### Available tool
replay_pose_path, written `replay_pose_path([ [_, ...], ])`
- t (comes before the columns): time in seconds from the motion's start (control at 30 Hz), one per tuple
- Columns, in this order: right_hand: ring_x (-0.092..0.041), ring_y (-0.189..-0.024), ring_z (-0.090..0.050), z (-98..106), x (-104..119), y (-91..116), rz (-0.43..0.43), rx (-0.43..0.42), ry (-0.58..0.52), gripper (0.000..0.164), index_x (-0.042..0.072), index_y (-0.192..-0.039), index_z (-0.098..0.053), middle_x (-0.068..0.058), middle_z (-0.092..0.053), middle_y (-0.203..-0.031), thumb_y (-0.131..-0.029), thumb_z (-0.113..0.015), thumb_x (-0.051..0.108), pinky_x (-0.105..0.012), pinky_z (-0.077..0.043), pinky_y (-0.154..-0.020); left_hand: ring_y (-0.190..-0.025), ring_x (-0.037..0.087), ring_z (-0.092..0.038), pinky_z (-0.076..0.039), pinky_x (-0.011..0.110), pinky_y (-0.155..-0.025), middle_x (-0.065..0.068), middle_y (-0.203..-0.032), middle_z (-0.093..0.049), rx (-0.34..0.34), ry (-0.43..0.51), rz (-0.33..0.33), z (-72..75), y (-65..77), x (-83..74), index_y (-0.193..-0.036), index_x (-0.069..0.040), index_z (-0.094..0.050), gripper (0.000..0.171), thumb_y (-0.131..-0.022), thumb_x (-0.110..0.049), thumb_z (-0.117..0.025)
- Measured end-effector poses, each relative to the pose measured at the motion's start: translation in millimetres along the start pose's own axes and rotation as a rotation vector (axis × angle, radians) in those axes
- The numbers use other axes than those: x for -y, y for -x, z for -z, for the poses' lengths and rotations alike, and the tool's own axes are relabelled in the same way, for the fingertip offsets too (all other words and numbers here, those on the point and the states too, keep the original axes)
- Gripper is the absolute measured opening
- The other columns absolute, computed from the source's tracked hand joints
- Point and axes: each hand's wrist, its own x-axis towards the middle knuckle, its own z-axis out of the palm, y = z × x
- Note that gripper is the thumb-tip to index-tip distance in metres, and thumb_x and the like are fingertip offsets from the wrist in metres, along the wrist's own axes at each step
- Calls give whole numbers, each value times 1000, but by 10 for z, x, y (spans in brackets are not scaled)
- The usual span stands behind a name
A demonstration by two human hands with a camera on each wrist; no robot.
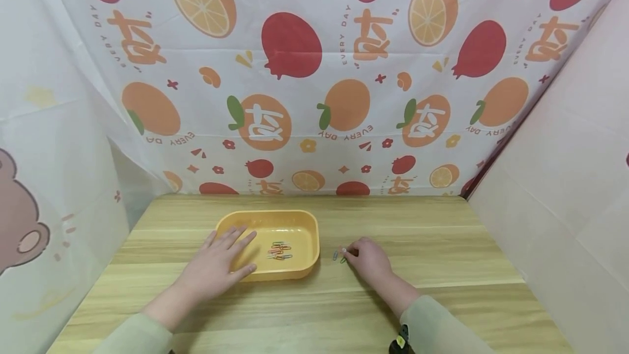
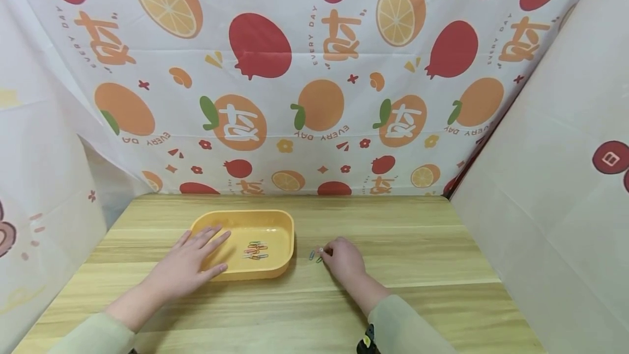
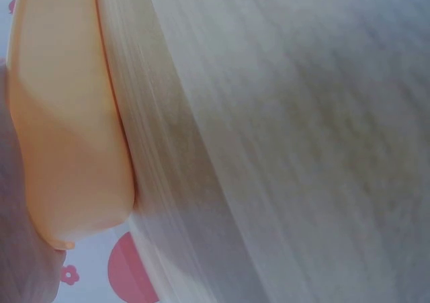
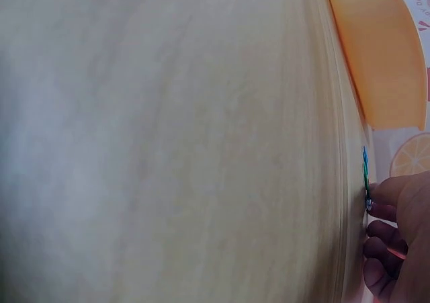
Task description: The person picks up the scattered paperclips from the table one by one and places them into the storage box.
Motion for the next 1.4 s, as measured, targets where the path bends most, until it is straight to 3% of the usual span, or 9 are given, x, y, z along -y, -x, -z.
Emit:
replay_pose_path([
  [0.4, -7, -72, -55, 24, 19, -11, -24, 19, -13, 9, 16, -87, -76, 7, -60, -81, -91, -72, 22, -27, -50, -64, -145, 39, -29, -16, 64, -116, 13, -157, -35, -1, 9, 4, 5, -23, 7, -153, -20, -41, 73, -93, -60, -57],
  [0.87, -9, -75, -58, 37, -20, -25, -34, -8, -32, 8, 16, -89, -77, 7, -61, -84, -92, -71, 21, -31, -53, -69, -145, 39, -28, -13, 62, -117, 13, -158, -35, -1, 13, 3, -12, -16, 25, -153, -20, -40, 73, -93, -57, -60],
  [1.4, -6, -71, -58, 46, -105, -47, 41, -18, 84, 9, 17, -87, -77, 9, -60, -80, -91, -72, 23, -26, -52, -64, -145, 39, -27, -12, 61, -118, 13, -158, -35, 2, 9, 5, -13, -17, 34, -154, -22, -39, 74, -93, -61, -56],
])
